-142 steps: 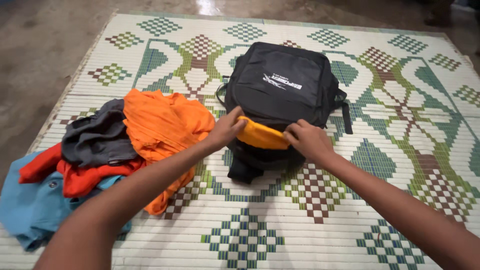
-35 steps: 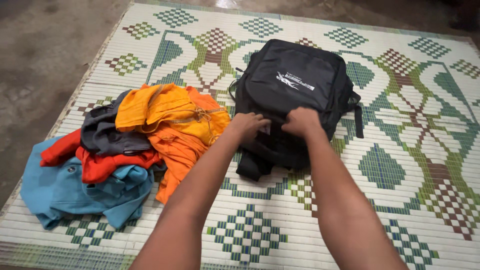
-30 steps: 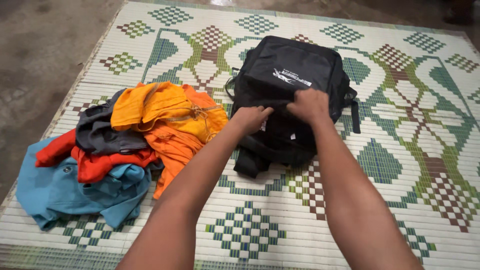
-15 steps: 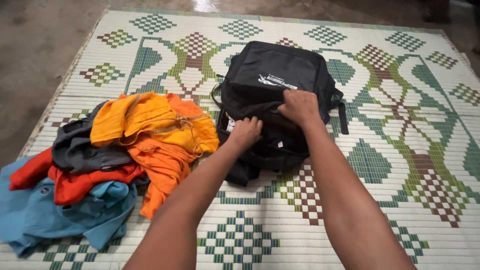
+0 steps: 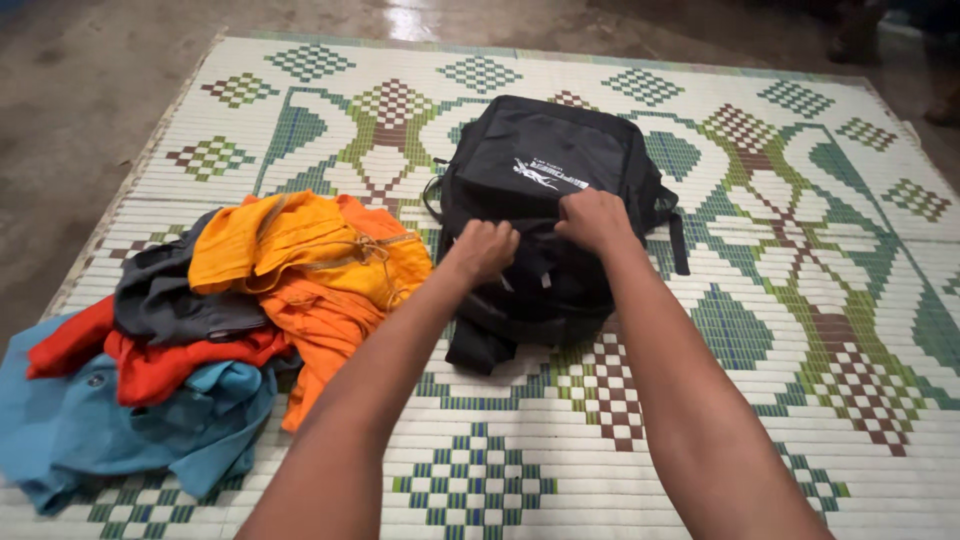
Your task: The person unpacks a black backpack placed on a patterned mat, removing several folded garments one by one and placing them on the mat. The items include a grey garment, an orange garment, a light blue garment, a yellow garment, a black garment with a white graphic, a red polka-dot garment, and a pink garment.
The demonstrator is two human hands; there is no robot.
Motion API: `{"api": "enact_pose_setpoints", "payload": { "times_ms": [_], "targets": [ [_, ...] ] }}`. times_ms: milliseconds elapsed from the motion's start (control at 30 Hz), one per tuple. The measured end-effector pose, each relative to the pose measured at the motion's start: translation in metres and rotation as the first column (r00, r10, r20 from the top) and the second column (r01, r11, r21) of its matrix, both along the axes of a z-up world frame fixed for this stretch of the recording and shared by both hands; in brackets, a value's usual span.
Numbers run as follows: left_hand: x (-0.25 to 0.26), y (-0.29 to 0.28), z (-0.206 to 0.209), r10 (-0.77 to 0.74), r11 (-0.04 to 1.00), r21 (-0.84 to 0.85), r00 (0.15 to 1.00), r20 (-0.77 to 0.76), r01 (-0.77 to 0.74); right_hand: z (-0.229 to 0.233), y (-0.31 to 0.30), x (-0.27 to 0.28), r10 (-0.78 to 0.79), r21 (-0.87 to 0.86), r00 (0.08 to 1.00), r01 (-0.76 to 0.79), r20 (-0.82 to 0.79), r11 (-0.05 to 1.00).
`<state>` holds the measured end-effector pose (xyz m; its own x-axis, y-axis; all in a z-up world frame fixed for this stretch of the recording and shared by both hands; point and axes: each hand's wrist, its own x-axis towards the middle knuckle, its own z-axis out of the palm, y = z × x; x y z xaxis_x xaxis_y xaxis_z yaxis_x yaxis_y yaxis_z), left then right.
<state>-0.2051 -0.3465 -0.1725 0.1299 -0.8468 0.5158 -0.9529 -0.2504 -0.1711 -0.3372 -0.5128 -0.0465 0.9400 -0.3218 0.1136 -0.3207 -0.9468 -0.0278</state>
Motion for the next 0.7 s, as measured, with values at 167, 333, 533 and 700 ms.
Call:
{"api": "enact_pose_setpoints", "payload": {
  "times_ms": [167,333,533,700],
  "targets": [
    [0.011,0.042,0.07,0.025,0.996,-0.086,0.994,-0.104,-0.034,0.022,0.011,0.001,-0.153,0.648,0.985,0.17,-0.083,0.743],
    [0.019,0.063,0.138,0.099,0.963,-0.236,0.988,-0.121,-0.126,0.04,0.007,0.0,0.047,0.841,0.997,0.022,-0.057,0.54],
    [0.023,0.066,0.163,0.157,0.933,-0.304,0.978,-0.138,-0.193,0.028,0.002,0.031,0.109,0.608,0.974,-0.21,0.198,0.766],
    [0.061,0.068,0.2,0.311,0.799,-0.396,0.874,-0.374,-0.453,0.046,0.023,0.082,-0.205,0.549,0.755,-0.235,0.623,0.802]
  ]
}}
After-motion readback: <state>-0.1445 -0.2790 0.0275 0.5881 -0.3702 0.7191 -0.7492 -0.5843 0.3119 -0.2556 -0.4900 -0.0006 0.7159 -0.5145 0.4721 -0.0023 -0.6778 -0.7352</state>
